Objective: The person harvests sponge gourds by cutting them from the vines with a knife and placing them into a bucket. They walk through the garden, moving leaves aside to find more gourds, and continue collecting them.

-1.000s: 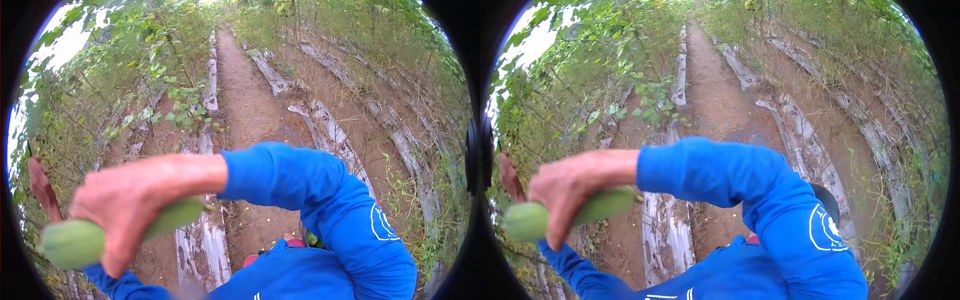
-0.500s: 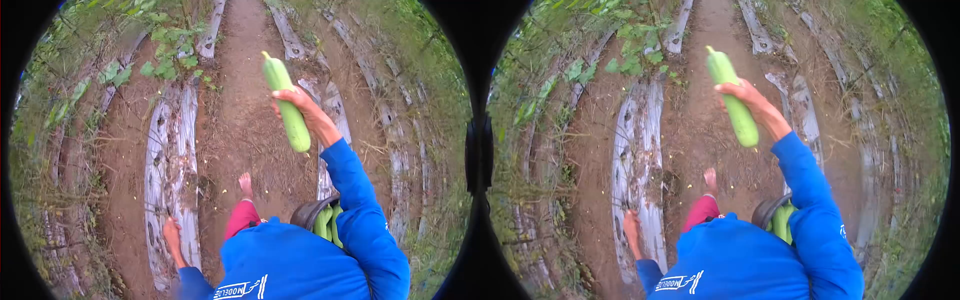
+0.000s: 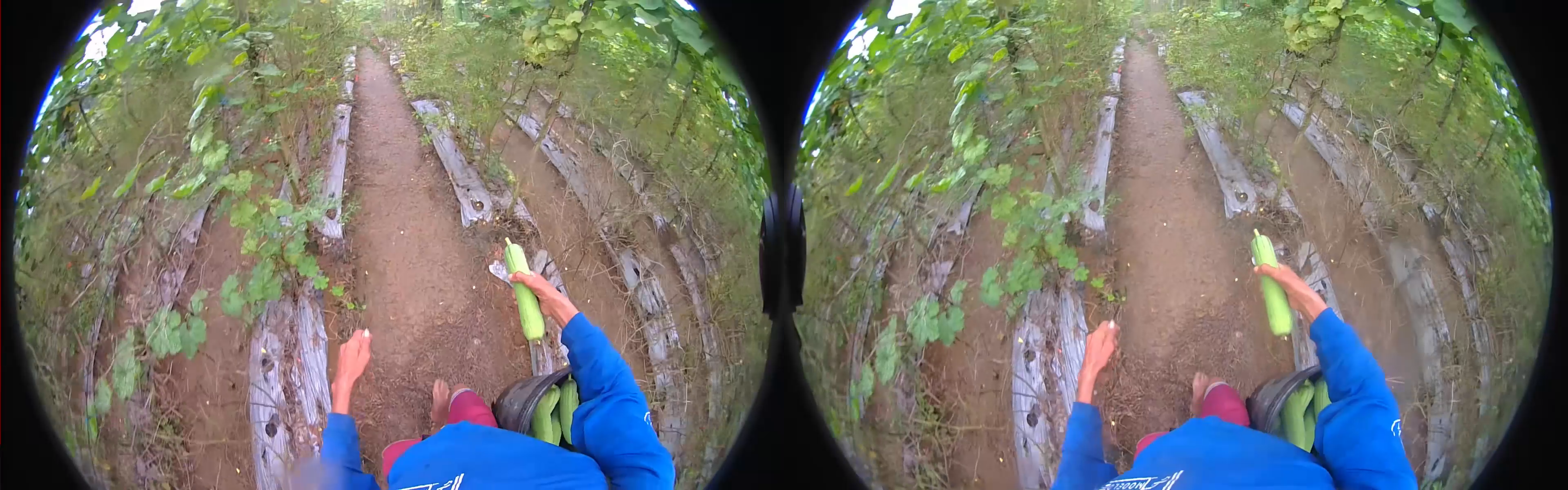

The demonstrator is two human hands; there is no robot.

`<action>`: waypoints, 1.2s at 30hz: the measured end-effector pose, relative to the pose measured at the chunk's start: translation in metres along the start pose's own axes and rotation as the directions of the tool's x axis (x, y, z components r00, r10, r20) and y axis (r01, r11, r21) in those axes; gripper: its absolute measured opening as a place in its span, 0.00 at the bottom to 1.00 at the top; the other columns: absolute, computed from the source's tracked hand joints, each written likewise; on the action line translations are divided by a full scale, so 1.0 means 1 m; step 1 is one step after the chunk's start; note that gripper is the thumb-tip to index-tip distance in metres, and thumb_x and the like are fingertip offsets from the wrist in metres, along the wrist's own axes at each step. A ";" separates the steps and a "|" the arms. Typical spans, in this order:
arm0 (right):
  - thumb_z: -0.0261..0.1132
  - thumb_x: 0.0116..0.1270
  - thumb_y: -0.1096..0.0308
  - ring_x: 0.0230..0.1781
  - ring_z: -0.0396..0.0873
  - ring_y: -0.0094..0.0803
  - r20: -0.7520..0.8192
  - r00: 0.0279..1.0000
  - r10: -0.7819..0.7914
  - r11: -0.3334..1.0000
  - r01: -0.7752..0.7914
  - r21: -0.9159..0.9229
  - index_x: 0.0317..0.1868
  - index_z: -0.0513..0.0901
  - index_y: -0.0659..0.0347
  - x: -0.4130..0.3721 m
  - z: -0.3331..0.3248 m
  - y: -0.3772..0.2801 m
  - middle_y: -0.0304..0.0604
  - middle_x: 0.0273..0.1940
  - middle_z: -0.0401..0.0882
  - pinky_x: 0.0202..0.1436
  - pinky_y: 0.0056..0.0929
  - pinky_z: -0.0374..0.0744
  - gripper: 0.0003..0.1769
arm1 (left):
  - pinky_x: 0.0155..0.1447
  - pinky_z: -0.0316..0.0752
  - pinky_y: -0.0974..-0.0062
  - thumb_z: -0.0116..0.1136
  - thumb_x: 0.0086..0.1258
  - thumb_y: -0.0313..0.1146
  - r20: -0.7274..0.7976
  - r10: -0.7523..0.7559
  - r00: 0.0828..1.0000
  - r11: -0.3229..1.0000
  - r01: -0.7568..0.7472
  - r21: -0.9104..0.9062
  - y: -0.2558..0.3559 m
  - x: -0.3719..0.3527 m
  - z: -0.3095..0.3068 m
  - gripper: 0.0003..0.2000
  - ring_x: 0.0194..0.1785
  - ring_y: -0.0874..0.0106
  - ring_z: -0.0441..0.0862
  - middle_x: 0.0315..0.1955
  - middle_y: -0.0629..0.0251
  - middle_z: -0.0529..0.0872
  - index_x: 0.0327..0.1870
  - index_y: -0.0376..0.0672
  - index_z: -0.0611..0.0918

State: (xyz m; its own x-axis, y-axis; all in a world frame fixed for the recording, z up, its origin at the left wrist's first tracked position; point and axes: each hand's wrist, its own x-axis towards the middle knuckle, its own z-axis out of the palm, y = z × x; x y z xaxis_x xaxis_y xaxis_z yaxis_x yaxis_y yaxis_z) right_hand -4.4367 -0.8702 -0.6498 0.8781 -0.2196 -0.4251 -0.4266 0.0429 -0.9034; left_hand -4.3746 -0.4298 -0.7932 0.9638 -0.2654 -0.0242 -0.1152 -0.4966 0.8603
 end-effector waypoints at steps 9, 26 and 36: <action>0.73 0.60 0.51 0.29 0.80 0.28 0.126 0.990 0.054 0.994 -0.066 0.086 0.49 0.74 0.57 0.236 -0.017 -0.048 0.39 0.32 0.78 0.33 0.31 0.82 0.25 | 0.21 0.63 0.77 0.45 0.78 0.52 -0.003 -0.251 0.968 0.906 0.233 -0.354 -0.067 0.164 0.038 0.22 0.16 0.80 0.70 0.16 0.68 0.81 0.39 0.43 0.84; 0.73 0.59 0.48 0.29 0.78 0.26 0.247 0.968 -0.038 0.947 -0.044 0.318 0.46 0.77 0.55 0.608 0.058 -0.241 0.37 0.31 0.76 0.32 0.29 0.80 0.25 | 0.17 0.58 0.82 0.48 0.78 0.54 0.075 -0.364 0.928 0.754 0.341 -0.562 -0.114 0.578 0.040 0.20 0.16 0.82 0.64 0.16 0.76 0.72 0.44 0.45 0.80; 0.74 0.59 0.48 0.30 0.78 0.23 0.203 0.975 -0.095 0.928 0.013 0.371 0.44 0.78 0.54 0.767 0.082 -0.367 0.34 0.33 0.76 0.34 0.27 0.81 0.23 | 0.13 0.54 0.83 0.42 0.80 0.54 0.118 -0.141 0.983 0.904 0.176 -0.390 -0.028 0.886 -0.002 0.21 0.12 0.84 0.62 0.16 0.73 0.73 0.42 0.45 0.77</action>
State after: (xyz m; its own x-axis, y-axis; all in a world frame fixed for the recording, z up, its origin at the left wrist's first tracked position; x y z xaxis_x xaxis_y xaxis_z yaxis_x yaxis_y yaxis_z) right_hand -3.5892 -0.9744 -0.6489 0.9403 -0.0208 -0.3398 -0.3039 0.3985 -0.8653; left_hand -3.5167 -0.6496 -0.8379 0.9353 -0.2887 -0.2049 0.1593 -0.1737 0.9718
